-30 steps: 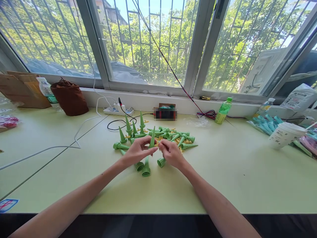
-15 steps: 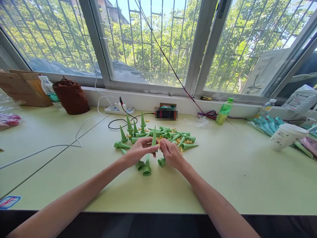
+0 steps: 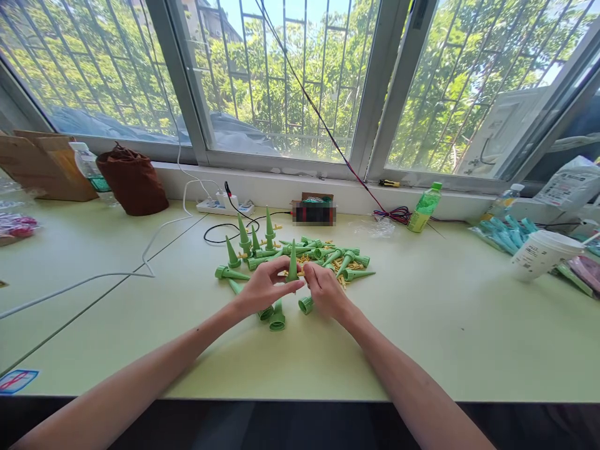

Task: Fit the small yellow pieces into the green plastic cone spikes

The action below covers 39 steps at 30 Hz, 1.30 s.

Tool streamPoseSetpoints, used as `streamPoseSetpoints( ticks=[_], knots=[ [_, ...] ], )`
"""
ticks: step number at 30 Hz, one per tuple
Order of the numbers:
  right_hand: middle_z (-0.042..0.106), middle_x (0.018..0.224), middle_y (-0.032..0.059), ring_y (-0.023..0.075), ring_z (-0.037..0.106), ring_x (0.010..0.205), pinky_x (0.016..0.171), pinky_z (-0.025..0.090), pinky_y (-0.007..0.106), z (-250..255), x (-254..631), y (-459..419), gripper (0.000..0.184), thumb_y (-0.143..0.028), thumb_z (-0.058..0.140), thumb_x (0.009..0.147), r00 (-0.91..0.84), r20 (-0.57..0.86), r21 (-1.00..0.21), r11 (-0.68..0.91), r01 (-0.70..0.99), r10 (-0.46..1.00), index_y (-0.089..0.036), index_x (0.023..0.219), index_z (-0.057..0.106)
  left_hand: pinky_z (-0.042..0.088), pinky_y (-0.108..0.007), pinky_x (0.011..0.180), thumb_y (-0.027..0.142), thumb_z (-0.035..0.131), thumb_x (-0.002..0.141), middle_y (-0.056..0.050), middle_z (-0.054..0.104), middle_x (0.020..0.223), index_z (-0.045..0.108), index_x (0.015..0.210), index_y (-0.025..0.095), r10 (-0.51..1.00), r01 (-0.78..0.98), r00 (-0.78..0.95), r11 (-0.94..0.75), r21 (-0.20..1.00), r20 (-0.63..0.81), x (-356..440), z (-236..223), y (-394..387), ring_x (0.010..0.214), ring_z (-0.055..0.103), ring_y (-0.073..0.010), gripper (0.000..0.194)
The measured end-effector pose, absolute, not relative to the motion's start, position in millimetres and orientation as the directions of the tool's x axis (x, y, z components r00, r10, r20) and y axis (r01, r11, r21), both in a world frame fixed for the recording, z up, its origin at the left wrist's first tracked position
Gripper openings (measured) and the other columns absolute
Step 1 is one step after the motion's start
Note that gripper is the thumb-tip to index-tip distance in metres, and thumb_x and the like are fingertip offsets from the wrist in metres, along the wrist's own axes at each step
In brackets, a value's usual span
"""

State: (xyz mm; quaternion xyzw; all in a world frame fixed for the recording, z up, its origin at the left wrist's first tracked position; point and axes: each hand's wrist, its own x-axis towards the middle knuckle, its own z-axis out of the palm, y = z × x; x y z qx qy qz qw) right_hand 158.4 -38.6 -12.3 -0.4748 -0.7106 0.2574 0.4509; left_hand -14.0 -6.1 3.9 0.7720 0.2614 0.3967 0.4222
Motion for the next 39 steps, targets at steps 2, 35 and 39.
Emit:
streamPoseSetpoints(
  ticks=[2, 35, 39],
  knots=[
    [0.035, 0.056, -0.0043, 0.0116, 0.033, 0.05, 0.048, 0.027, 0.026, -13.5, 158.5, -38.2, 0.044, -0.051, 0.028, 0.1, -0.139, 0.385, -0.81, 0.406, 0.422, 0.912, -0.022, 0.067, 0.035, 0.055, -0.028, 0.072, 0.035, 0.068, 0.08, -0.006, 0.06, 0.092, 0.064, 0.095, 0.015, 0.726, 0.097, 0.544, -0.552, 0.828, 0.42, -14.0, 4.8, -6.8, 0.087, 0.059, -0.0175, 0.025],
    [0.038, 0.05, -0.0036, 0.0113, 0.035, 0.046, 0.047, 0.03, 0.026, -13.2, 158.4, -31.7, 0.053, -0.059, 0.033, 0.096, -0.004, 0.385, -0.851, 0.356, 0.385, 0.923, -0.021, 0.059, 0.036, 0.048, -0.023, 0.055, 0.043, 0.059, 0.086, -0.003, 0.058, 0.08, 0.061, 0.092, 0.015, 0.72, 0.163, 0.606, -0.527, 0.834, 0.337, -15.0, 3.6, -3.9, 0.064, 0.053, -0.0119, 0.029],
    [0.038, 0.049, -0.0032, 0.0127, 0.036, 0.047, 0.048, 0.029, 0.027, -12.2, 162.3, -27.7, 0.052, -0.058, 0.032, 0.096, 0.113, 0.414, -0.836, 0.328, 0.441, 0.903, -0.022, 0.059, 0.037, 0.045, -0.022, 0.05, 0.046, 0.061, 0.084, 0.0, 0.055, 0.071, 0.058, 0.082, 0.015, 0.774, 0.181, 0.545, -0.486, 0.855, 0.324, -15.6, -0.1, 2.1, 0.057, 0.051, -0.0107, 0.032]
  ],
)
